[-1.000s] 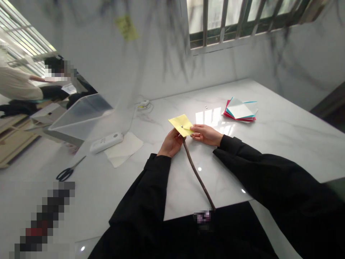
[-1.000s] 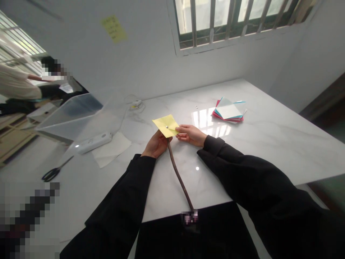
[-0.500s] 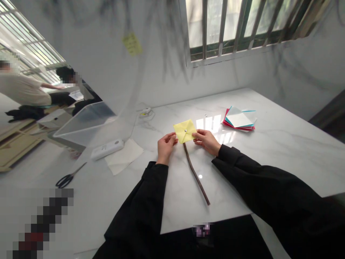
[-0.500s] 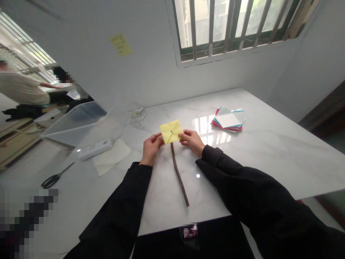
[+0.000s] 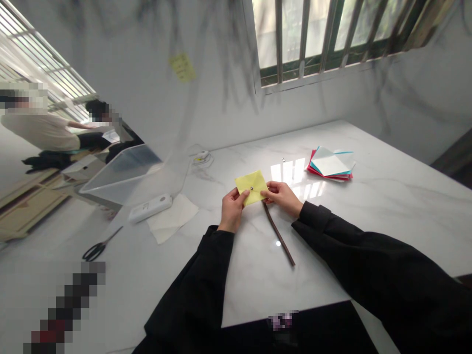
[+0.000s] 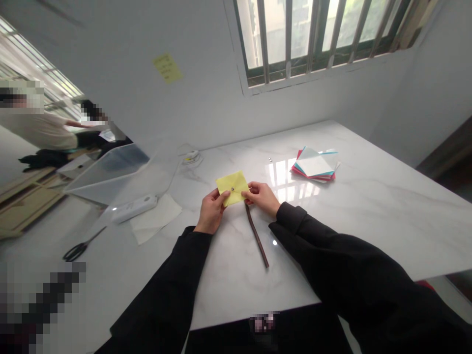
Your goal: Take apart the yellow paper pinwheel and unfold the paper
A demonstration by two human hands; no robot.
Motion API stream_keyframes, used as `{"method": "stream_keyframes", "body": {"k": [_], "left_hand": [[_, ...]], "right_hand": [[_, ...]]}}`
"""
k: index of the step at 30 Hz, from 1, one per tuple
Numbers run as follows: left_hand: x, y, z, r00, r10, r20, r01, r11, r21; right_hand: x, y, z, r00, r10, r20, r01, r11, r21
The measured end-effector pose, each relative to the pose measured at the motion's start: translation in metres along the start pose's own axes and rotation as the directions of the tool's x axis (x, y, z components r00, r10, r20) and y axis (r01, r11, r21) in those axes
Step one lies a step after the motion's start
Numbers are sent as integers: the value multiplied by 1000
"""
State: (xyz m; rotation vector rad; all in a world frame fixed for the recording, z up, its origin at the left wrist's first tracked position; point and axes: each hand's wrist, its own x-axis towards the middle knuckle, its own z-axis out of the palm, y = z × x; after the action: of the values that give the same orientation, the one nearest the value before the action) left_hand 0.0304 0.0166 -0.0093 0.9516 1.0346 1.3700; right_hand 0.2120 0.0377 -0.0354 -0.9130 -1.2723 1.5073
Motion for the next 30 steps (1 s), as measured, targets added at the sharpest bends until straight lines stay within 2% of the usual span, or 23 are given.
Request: {"method": "stream_keyframes", "body": {"k": [3,5,7,9,12,16,22,27,30], "left_hand": [[1,-2,0,1000,24,-14,-24,999,23],[1,-3,1,999,46,-24,-45,998,42],[0,-4,2,998,60,-20,-59,997,56],[-1,-4,5,997,71,4,-71,994,81],[-5,-4,9,994,87,59,-94,986,134],[-7,-6,12,989,104,107,-121,979,164],[-5,-9,10,988,94,120,-115,976,185],[-3,-10,8,988,85,129,-111,972,205],[-1,-11,7,987,87,132,-115,969,218]], "right_hand": [[-5,-4,2,977,-145,-155,121,981,-150],[-10,-12,2,908,-329,-258,234,912,-338],[-14,-21,2,844,-487,-226,326,800,-504],[-16,-27,0,826,-552,-118,395,714,-578],[-16,-27,-1,851,-524,24,436,681,-588],[-12,-20,-2,867,-487,101,445,668,-597],[-9,-20,-7,855,-499,144,468,619,-631],[-6,-16,-9,851,-506,137,459,593,-662],[-4,-11,-10,864,-493,101,439,642,-629]]}}
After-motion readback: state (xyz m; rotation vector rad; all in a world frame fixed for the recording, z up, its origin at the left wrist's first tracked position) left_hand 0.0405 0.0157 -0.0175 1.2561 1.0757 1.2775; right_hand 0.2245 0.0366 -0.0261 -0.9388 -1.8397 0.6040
